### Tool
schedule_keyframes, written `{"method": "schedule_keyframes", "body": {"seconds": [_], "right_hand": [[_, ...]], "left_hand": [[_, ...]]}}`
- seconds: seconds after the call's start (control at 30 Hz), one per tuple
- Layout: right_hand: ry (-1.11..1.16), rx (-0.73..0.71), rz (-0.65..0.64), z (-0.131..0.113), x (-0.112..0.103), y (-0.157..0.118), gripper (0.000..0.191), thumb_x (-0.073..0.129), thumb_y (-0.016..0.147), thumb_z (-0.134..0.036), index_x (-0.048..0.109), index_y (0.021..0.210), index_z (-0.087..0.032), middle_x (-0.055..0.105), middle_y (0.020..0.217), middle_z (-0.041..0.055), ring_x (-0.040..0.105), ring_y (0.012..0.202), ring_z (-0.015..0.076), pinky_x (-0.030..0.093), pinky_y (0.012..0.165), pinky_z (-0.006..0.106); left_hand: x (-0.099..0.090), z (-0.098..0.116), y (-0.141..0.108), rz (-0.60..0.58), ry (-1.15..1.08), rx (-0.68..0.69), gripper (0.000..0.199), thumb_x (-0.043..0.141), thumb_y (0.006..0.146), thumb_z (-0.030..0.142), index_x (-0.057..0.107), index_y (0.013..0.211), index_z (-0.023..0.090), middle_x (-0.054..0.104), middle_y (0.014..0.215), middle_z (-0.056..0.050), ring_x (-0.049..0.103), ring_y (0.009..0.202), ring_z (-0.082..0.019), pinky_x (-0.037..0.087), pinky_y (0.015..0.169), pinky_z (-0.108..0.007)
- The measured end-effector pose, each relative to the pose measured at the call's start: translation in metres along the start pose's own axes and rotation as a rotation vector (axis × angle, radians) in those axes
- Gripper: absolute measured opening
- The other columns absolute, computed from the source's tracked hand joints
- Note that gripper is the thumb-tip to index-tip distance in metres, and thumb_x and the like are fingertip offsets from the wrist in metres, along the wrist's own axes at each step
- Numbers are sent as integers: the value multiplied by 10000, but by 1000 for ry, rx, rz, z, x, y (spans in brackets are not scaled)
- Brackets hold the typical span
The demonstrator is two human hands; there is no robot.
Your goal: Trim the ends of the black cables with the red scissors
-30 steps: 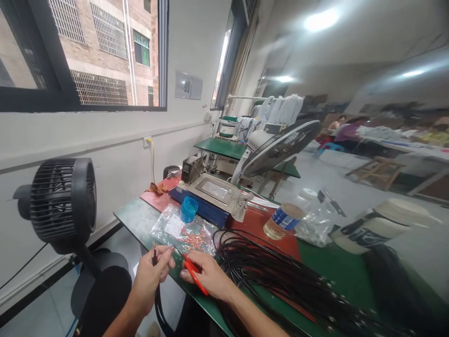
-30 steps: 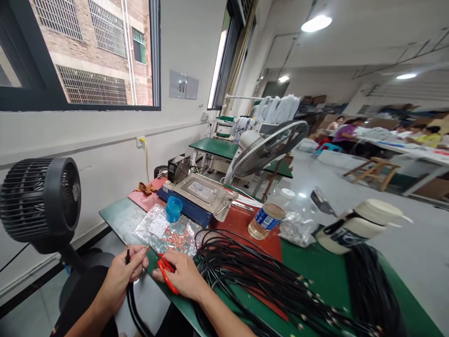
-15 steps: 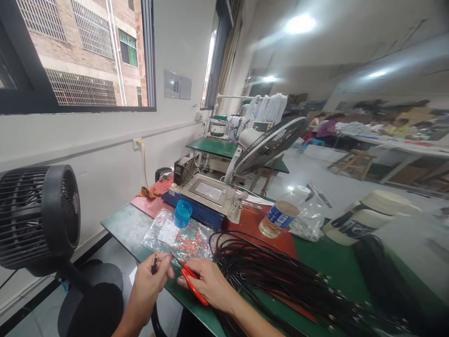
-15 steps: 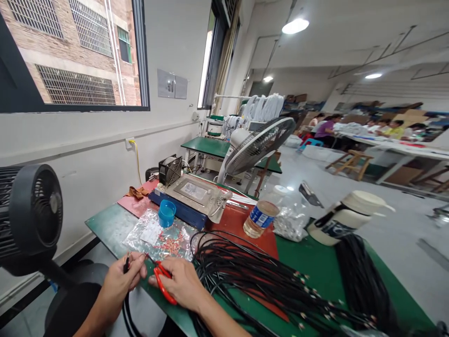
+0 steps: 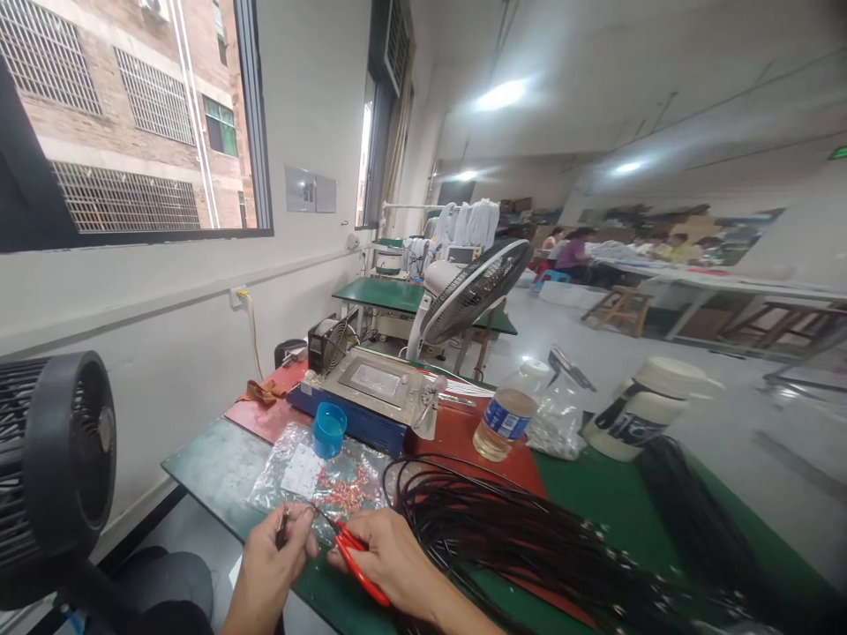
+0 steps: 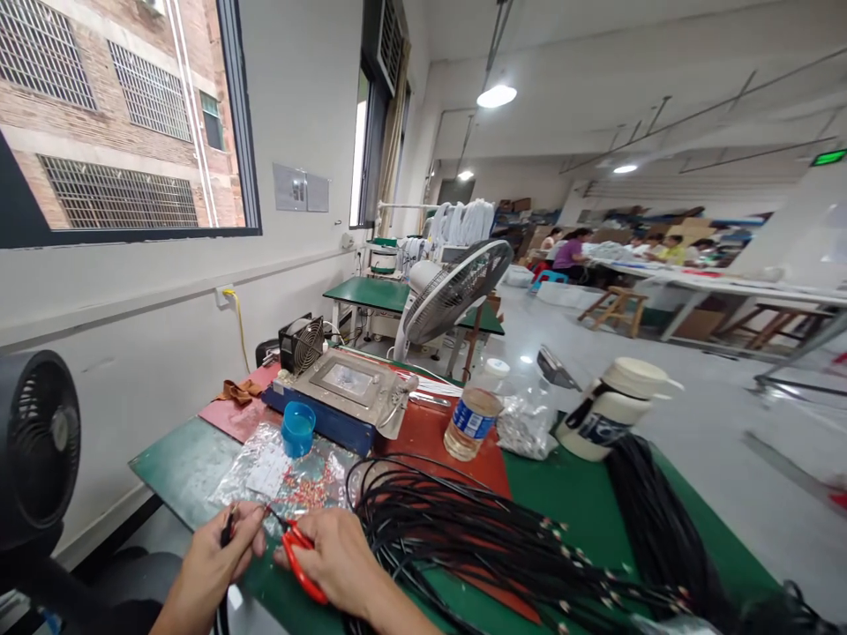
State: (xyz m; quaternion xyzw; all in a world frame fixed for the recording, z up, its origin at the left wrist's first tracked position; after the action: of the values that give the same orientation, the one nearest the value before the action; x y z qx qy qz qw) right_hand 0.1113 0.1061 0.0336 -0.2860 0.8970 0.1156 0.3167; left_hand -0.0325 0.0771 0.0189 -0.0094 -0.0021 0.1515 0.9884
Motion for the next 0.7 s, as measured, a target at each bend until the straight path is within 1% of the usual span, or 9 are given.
{"method": "schedule_keyframes", "body": {"seconds": [0.1,0.17,0.23,0.3,0.37,0.47,0.6,0.7], "right_hand": [[32,20,30,7,1,2,403,622,709,-331,344,475,-158,308,484,-59,275,473,59,171,463,216],[87,33,48,12,1,4,433,610,722,-352,326,459,-157,286,468,-58,253,466,55,164,453,211],[218,52,35,15,2,6,459,595,742,-434,357,463,-157,297,457,-58,259,450,50,168,437,200],[416,96,-4,17,4,6,468,576,743,-539,437,511,-156,345,439,-59,297,401,48,188,402,187],[617,139,-43,17,6,5,493,566,721,-616,506,575,-149,399,418,-59,338,342,50,216,358,177],[804,169,-68,13,8,3,527,597,675,-652,550,602,-132,435,398,-59,361,298,43,237,315,160],[868,179,-94,9,11,2,533,623,657,-648,563,601,-121,452,400,-61,368,290,29,240,295,141],[876,172,-109,8,14,1,531,639,641,-644,560,604,-120,459,412,-61,377,294,30,255,298,141]], "left_hand": [[5,-5,0,-13,-125,-55,426,686,620,558,604,665,143,532,447,35,270,320,-24,150,370,-189],[7,-10,-1,-15,-227,-122,457,741,561,540,635,740,134,575,530,13,275,339,-13,136,364,-177],[8,-15,-4,-17,-309,-185,507,791,498,518,654,790,126,524,512,39,278,362,-11,134,370,-168],[10,-19,-8,-38,-353,-227,533,812,475,504,658,806,116,429,437,81,278,370,-17,136,381,-168],[15,-23,-12,-84,-357,-250,544,808,485,506,658,823,106,390,382,95,273,358,-22,128,389,-182],[20,-28,-17,-130,-317,-257,522,790,513,516,662,811,107,452,369,60,280,333,-30,133,389,-212],[27,-29,-21,-176,-271,-259,482,780,530,515,670,772,113,495,371,36,318,328,-42,153,383,-214],[31,-28,-23,-193,-274,-266,460,767,541,529,656,734,126,495,369,40,308,322,-36,155,377,-207]]}}
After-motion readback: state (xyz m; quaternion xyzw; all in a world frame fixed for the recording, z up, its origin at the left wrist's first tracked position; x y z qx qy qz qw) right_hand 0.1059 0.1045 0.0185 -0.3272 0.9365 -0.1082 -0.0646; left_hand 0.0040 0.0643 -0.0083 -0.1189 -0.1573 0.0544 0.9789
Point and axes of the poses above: each hand's wrist, its own y-axis towards the middle knuckle, its own x-axis out of the palm, z = x × y, the point moved 7 cm from there along y, towards the middle knuckle
